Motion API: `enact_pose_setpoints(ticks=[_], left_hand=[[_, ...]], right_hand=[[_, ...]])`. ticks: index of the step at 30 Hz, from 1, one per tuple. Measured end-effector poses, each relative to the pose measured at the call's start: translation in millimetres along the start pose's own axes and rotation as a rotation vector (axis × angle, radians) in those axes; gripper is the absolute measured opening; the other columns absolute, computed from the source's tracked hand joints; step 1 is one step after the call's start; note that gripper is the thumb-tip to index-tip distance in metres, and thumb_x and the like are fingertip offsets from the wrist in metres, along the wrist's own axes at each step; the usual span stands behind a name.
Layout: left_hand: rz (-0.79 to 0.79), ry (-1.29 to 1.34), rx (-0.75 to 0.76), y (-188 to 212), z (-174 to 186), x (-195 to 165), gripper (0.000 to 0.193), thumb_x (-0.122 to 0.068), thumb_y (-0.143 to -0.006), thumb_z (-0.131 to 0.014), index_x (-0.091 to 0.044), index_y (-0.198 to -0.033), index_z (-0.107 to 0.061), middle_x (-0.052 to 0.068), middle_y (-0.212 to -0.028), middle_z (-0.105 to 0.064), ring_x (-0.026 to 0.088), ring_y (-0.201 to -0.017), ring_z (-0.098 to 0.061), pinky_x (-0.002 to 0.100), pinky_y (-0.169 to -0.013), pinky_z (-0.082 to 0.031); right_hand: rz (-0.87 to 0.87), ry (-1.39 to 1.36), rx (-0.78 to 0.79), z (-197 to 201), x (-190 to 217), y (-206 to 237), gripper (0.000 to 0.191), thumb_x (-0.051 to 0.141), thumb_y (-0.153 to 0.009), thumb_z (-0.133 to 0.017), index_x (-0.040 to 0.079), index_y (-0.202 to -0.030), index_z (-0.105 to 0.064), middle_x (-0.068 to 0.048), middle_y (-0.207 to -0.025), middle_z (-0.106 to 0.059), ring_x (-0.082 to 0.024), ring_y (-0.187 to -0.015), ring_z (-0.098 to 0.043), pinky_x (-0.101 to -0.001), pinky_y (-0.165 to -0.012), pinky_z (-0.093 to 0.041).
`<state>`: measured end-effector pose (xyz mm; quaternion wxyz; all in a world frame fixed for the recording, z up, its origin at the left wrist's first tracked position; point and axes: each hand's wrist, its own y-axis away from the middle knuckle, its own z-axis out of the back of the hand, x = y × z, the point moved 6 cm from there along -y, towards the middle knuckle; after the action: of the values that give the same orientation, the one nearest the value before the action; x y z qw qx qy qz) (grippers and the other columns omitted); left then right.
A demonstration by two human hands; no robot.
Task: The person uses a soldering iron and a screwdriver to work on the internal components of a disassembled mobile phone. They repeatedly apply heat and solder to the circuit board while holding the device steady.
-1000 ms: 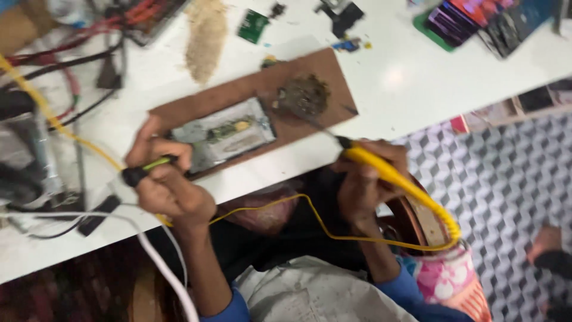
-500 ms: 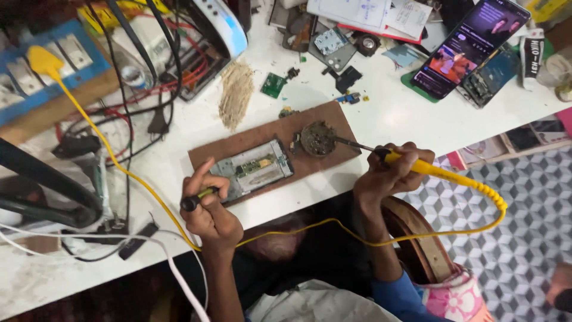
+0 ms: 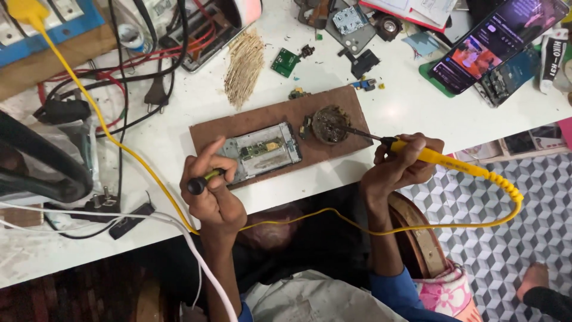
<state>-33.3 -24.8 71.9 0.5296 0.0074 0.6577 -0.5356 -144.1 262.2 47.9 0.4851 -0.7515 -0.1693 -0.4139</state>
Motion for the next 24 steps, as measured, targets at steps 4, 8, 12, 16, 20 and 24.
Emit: enact_pose_setpoints(ticks=[4,8,12,16,20,24], left_hand=[[-0.057,0.020,0.015,-4,0,-3,0.036,-0.021,-0.120,-0.035,0.004,-0.135,-0.056,0.005,-0.078,-0.061,0.014,-0.070,-0.044,0.029,-0.072,-0.043],[-0.057,-0.022,0.025,-4,1,-3,0.035,-0.019,-0.118,-0.036,0.004,-0.131,-0.058,0.004,-0.075,-0.062,0.014,-0.069,-0.045,0.030,-0.070,-0.039],[-0.050,-0.019,0.025,-3,3,-3,0.040,-0.024,-0.118,-0.035,0.004,-0.133,-0.059,0.004,-0.074,-0.062,0.015,-0.071,-0.046,0.030,-0.071,-0.039],[-0.037,-0.002,0.016,-3,2,-2,0.042,-0.027,-0.120,-0.034,0.004,-0.133,-0.058,0.004,-0.075,-0.061,0.015,-0.072,-0.048,0.029,-0.072,-0.041],[-0.016,0.033,0.020,-2,2,-1,0.045,-0.030,-0.121,-0.032,0.004,-0.136,-0.057,0.005,-0.077,-0.060,0.014,-0.071,-0.050,0.028,-0.072,-0.042],[-0.003,0.061,0.025,-2,3,-2,0.045,-0.031,-0.121,-0.033,0.004,-0.137,-0.056,0.008,-0.080,-0.061,0.014,-0.070,-0.051,0.027,-0.069,-0.042]], right_hand=[[0.012,0.041,0.007,-1,1,-1,0.035,0.034,-0.115,-0.049,0.003,-0.100,-0.047,-0.004,-0.074,-0.048,-0.010,-0.050,-0.045,-0.0225,-0.038,-0.038],[-0.006,0.000,0.023,-2,-2,0,0.034,0.034,-0.115,-0.051,0.003,-0.102,-0.047,-0.005,-0.074,-0.049,-0.011,-0.049,-0.045,-0.0248,-0.042,-0.038],[-0.004,-0.058,-0.017,2,0,0,0.036,0.036,-0.115,-0.052,0.005,-0.099,-0.048,-0.004,-0.072,-0.046,-0.011,-0.045,-0.044,-0.0250,-0.038,-0.036],[-0.233,-0.385,-0.132,10,-6,1,0.034,0.037,-0.112,-0.051,0.006,-0.099,-0.049,-0.002,-0.071,-0.042,-0.012,-0.046,-0.040,-0.0276,-0.041,-0.032],[-0.309,-0.404,-0.116,0,-1,14,0.033,0.036,-0.113,-0.052,0.006,-0.100,-0.048,-0.003,-0.071,-0.042,-0.011,-0.050,-0.039,-0.0271,-0.043,-0.031],[-0.317,-0.339,0.051,-26,4,32,0.033,0.036,-0.115,-0.053,0.007,-0.101,-0.047,-0.001,-0.069,-0.041,-0.007,-0.047,-0.035,-0.0229,-0.043,-0.029]])
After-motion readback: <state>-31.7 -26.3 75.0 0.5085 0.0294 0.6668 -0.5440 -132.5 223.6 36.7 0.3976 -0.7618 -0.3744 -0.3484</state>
